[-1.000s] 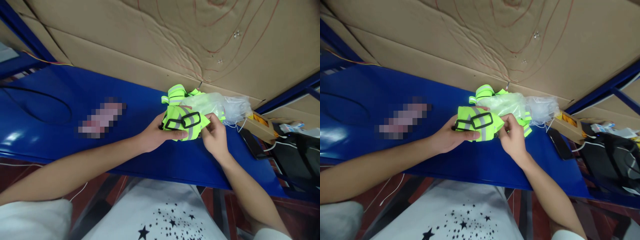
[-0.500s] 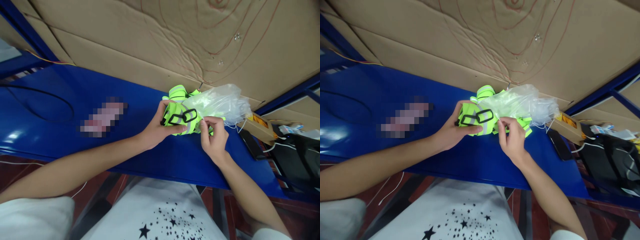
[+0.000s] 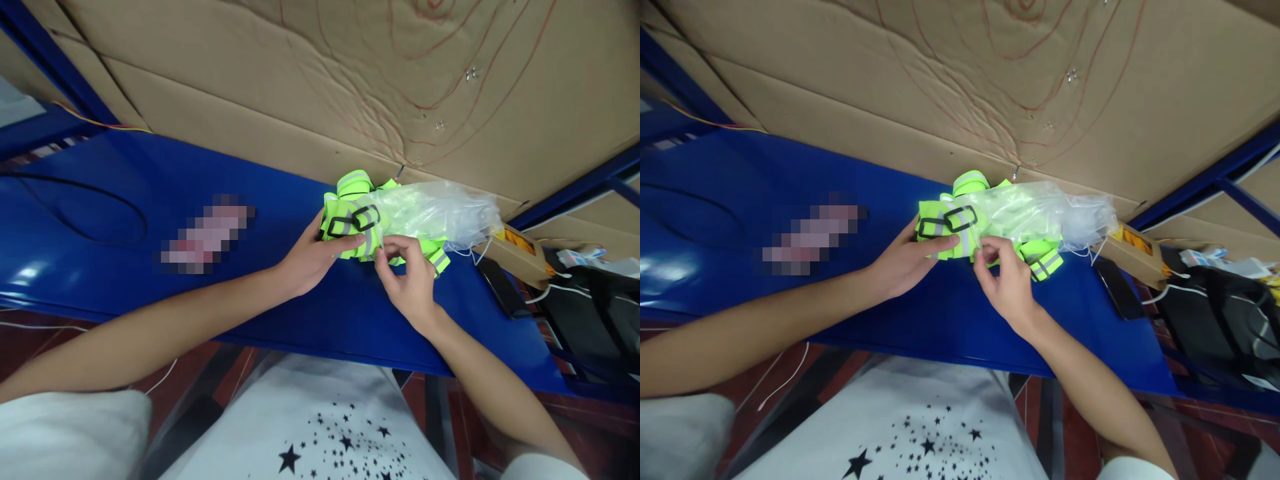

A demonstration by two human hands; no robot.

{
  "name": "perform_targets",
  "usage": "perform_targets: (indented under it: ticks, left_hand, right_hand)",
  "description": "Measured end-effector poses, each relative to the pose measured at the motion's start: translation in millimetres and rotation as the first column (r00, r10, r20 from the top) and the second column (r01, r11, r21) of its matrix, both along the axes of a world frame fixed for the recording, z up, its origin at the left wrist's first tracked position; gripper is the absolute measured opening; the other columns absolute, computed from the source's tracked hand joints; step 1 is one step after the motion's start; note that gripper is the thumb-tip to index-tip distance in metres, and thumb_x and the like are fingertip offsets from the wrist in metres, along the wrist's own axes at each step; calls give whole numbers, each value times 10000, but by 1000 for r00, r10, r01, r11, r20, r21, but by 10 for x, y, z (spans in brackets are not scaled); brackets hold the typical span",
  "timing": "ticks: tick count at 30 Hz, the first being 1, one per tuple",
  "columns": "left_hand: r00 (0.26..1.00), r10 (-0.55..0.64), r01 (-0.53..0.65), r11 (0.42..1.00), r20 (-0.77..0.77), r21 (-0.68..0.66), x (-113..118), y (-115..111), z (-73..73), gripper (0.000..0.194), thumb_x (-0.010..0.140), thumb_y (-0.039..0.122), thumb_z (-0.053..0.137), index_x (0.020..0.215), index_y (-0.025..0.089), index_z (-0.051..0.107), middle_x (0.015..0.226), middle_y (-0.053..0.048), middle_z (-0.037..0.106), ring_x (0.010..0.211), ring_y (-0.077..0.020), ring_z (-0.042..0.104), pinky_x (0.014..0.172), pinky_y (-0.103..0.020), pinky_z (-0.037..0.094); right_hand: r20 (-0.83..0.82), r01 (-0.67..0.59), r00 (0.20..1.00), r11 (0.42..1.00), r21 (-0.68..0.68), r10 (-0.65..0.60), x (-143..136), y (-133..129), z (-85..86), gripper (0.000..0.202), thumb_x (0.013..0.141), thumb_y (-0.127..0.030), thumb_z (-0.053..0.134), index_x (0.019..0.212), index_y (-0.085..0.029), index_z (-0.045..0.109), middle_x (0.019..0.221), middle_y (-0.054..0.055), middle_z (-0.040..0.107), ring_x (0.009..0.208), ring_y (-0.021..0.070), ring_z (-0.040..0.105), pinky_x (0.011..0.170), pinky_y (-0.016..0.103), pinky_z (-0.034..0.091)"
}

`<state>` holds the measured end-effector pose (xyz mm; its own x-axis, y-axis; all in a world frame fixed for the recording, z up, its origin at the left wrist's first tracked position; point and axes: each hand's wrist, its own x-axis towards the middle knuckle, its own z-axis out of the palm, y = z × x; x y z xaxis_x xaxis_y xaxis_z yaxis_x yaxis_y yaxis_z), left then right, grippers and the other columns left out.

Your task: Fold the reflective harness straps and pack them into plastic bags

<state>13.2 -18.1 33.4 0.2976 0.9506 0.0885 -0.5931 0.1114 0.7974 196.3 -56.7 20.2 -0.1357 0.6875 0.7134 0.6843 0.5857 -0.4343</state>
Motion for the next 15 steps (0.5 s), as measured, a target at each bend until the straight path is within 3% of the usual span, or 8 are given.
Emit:
perform_targets:
  ticks: [3, 8, 13, 15]
  left_hand:
    - [1000, 7, -7, 1000, -23, -2, -10, 41, -38, 445, 705, 207, 890, 1094, 227, 675, 1177, -8, 734, 1178, -210, 660, 1082, -387, 471]
    - [989, 67, -59, 996, -134, 62, -8, 104, -129, 548, 700, 276, 911, 1185, 234, 658, 1204, -13, 727, 1198, -213, 645, 1106, -389, 456]
    - [979, 38, -15, 993, -198, 116, 0, 120, -176, 565, 731, 358, 891, 1199, 234, 598, 1199, -33, 705, 1175, -231, 650, 1066, -410, 483]
    - [950, 71, -4, 976, -304, 217, -17, 108, -182, 579, 741, 383, 882, 1195, 225, 558, 1176, -50, 682, 1162, -248, 640, 1034, -408, 496]
  right_hand:
    - [-55, -61, 997, 995, -77, 56, -96, -17, -48, 154, 968, -220, 619, 1110, -244, 565, 867, 1, 725, 751, 147, 721, 697, 275, 609]
    - [-16, -114, 993, 993, -37, 114, -175, -20, -109, 99, 983, -202, 595, 1072, -241, 572, 885, 10, 729, 771, 149, 729, 716, 273, 619]
    - [22, -202, 979, 978, -55, 204, -148, -52, -44, 184, 1000, -224, 588, 1182, -250, 570, 978, 31, 753, 845, 168, 756, 776, 303, 629]
    - [-25, -217, 976, 971, -100, 215, -107, -72, 4, 206, 1001, -250, 599, 1204, -252, 563, 910, 12, 745, 781, 159, 744, 734, 295, 621]
